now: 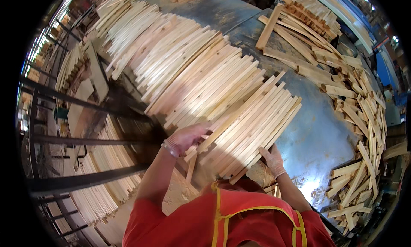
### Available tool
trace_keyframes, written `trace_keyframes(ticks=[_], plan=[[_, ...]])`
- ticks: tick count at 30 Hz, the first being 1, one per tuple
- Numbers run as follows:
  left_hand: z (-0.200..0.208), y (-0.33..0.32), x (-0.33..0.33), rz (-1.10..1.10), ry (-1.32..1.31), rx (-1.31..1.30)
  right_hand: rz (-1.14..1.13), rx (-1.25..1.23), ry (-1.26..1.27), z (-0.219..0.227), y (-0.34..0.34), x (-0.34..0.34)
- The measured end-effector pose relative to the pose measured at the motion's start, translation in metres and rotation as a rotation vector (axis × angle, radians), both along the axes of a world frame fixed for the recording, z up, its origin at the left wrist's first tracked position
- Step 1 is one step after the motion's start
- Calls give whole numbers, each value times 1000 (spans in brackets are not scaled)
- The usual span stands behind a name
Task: The person repeatedly picks up thin wooden planks from a disorganized pile on a metal table and places them into a neat, vertical stack. The task involves sorting and organizing the wood pieces by hand in a repetitive cycle.
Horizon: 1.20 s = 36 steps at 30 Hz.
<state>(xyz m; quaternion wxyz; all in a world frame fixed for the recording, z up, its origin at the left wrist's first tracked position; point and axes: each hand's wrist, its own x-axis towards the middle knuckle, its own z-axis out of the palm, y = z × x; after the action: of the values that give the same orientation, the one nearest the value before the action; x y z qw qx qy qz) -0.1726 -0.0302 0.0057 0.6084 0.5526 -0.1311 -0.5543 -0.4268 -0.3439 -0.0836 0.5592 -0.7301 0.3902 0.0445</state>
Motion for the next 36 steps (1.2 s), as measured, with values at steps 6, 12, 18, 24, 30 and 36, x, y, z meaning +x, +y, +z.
trace_keyframes(ticks=[6, 12, 18, 24, 30, 36], plan=[[17, -101, 5, -400, -853, 656, -227, 456, -71, 31, -25, 12], [48, -5, 92, 208, -1315, 711, -44, 469, -261, 38, -22, 35], [30, 81, 239, 148, -1689, 1131, 33, -45, -8, 29, -10, 39], [-25, 93, 253, 169, -1249, 1289, -23, 91, 37, 23, -12, 39], [-25, 75, 58, 710, -1676, 659, -89, -41, 40, 15, -6, 38], [-77, 4, -75, 950, -61, 513, -197, -41, 29, 23, 4, 34]])
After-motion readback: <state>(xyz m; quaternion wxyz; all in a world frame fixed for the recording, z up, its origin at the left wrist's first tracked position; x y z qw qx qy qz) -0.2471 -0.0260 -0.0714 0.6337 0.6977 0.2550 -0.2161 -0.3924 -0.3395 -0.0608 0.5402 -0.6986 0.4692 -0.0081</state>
